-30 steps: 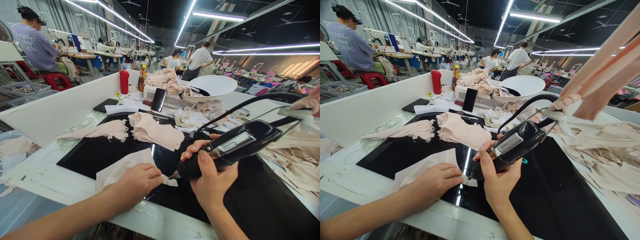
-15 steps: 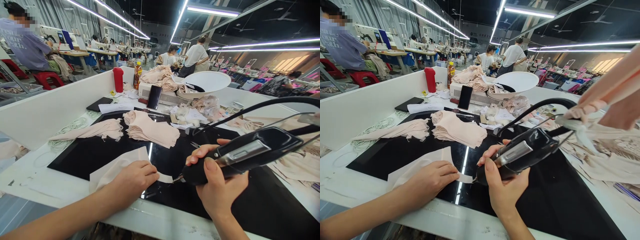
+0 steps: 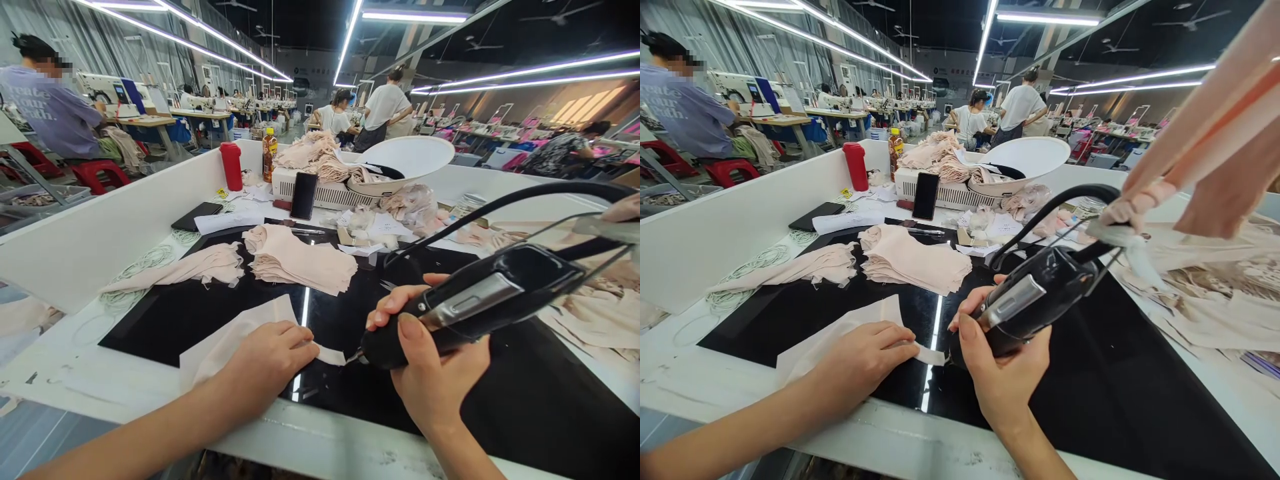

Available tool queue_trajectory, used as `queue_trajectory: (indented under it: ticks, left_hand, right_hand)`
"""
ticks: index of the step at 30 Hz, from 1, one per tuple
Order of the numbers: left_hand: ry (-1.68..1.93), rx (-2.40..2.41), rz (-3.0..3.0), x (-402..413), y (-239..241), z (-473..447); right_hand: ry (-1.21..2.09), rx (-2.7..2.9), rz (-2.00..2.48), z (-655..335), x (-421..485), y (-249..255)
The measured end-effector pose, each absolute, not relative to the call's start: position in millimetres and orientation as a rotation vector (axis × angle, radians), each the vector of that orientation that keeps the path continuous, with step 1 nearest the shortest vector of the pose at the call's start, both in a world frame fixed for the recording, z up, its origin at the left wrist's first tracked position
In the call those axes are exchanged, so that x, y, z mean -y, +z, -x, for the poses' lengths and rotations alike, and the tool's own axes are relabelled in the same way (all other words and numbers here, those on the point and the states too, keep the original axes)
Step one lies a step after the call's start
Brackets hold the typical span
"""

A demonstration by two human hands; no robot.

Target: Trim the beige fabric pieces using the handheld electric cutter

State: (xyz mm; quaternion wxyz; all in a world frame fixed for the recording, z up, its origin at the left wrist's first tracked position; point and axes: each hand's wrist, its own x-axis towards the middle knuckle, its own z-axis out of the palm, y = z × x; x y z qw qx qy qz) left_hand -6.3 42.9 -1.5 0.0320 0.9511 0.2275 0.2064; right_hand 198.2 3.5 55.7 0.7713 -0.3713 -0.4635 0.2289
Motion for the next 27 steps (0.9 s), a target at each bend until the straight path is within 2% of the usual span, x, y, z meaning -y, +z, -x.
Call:
queue_trajectory:
  ticks: [27]
  left_hand:
    - [0.624, -0.638, -3.103, -37.0, -0.5, 0.8]
  right_hand:
    - [0.560, 0.976, 0.739, -171.8, -30.3, 55.7]
